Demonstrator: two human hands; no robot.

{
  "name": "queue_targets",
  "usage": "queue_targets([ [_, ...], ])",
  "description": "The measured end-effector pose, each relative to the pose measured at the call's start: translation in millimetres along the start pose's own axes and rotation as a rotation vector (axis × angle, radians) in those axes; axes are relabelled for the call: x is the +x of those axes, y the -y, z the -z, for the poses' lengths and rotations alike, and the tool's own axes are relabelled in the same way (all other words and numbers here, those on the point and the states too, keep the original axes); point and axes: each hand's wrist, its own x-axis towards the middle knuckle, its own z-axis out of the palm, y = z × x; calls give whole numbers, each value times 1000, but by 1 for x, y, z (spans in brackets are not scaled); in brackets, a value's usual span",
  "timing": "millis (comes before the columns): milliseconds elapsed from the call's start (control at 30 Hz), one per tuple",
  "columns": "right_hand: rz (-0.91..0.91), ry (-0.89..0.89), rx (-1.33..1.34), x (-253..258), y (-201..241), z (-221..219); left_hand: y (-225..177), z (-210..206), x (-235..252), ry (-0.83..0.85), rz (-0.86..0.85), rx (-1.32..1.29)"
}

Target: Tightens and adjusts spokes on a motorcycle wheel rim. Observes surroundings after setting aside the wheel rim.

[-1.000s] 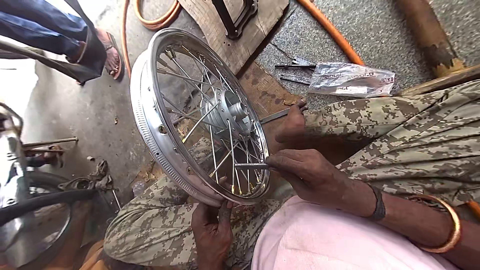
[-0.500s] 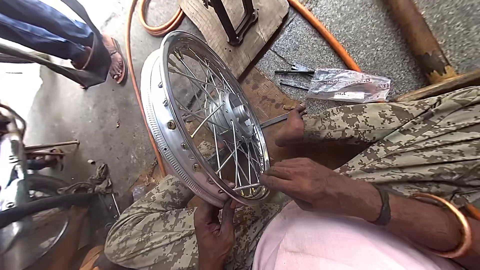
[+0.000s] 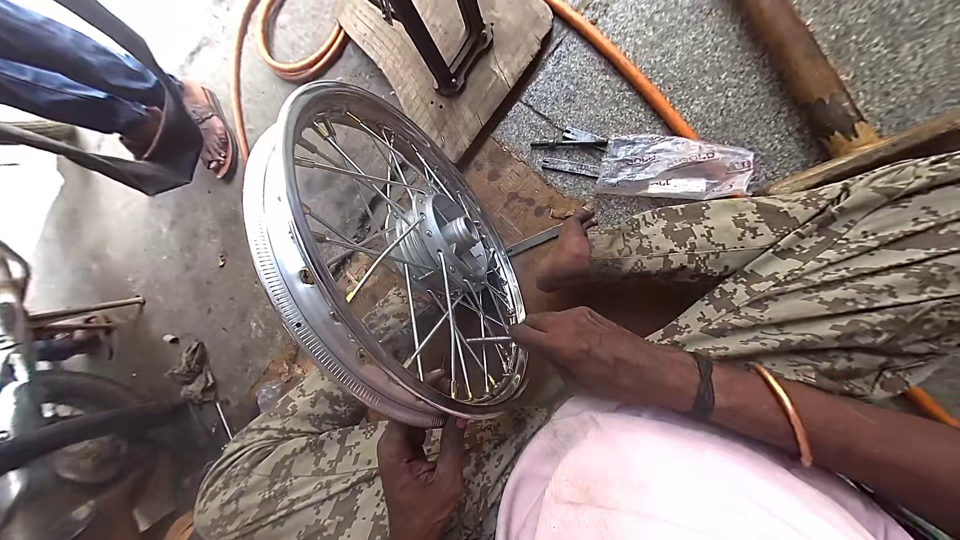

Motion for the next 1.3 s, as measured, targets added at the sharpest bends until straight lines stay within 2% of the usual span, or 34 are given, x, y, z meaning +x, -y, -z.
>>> queue_targets([
  [200,92,107,22,8,16,27,3,-2,-6,2,46,59],
  [400,194,168,55,35,14,50,0,-3,-8,76,121,141],
  [633,214,554,103,103,25,98,-2,-5,-5,67,93,188],
  [700,224,506,116,99,19,94,-5,-5,-3,72,117,177],
  [767,209,340,188,69,6,69,-6,-4,-2,75,117,144],
  [900,-13,128,395,-2,-5,-6,-3,-5,1,74,107,95],
  [967,-88,24,424,-13,-3,-17,-4,-7,-1,96,116,89],
  [1033,-102,-1,388,-8,-7,-11,-7,-7,0,121,118,98],
  [1133,47,5,238,11,-14,7,-10,-8,5,150,108,121],
  [1233,219,132,31,50,-4,43,-12,-11,6,141,88,156],
  [1300,310,257,-117,82,17,72,-12,-12,7,124,63,193],
])
